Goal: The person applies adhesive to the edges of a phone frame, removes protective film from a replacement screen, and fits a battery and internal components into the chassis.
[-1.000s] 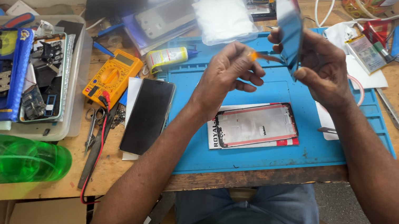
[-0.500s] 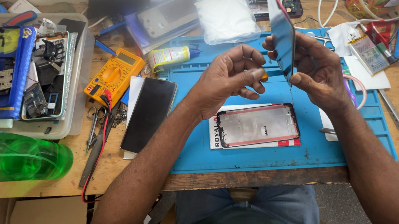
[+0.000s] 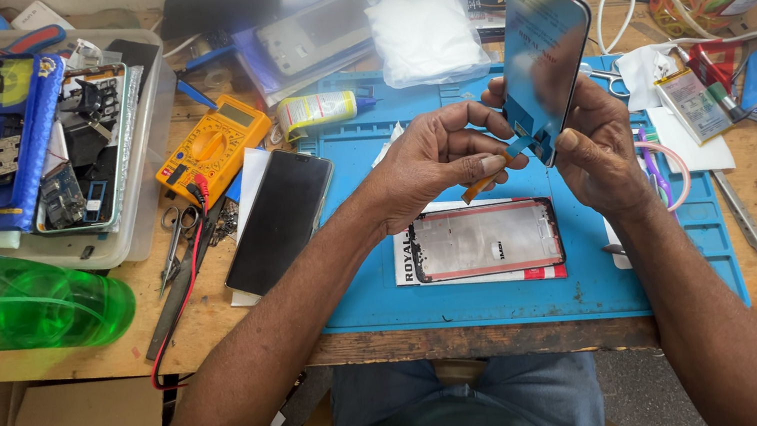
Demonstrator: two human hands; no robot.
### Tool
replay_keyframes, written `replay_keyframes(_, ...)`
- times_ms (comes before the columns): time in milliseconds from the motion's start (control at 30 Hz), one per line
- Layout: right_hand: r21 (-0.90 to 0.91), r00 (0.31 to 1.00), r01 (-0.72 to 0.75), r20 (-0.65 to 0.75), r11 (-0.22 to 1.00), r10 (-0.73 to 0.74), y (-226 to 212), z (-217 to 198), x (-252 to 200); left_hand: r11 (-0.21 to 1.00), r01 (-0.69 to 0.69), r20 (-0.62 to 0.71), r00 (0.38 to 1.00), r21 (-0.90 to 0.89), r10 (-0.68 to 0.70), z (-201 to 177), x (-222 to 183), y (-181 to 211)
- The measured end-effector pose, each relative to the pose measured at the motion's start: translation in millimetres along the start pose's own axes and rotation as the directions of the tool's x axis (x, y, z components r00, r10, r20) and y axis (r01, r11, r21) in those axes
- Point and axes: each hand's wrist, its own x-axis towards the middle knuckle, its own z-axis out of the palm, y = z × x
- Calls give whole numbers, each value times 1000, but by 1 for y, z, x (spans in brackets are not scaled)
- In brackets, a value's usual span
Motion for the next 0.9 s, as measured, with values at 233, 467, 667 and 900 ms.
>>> replay_keyframes(233, 19, 1000, -14, 0, 1000, 14, 5, -4, -1, 1000, -6, 3, 1000, -22, 6, 1, 0, -2)
replay_keyframes(467, -3, 999, 15, 35, 1000, -15, 6, -4, -1, 999, -31, -41, 999, -20, 30, 2, 0, -5)
replay_keyframes(667, 0, 999, 10, 35, 1000, -10, 5, -2, 1, 1000, -13, -39, 999, -4, 13, 2, -1, -4)
replay_keyframes(900, 219, 996, -75, -22, 973, 82, 2, 7, 3, 910, -171, -232, 934, 377, 272, 7, 0, -4)
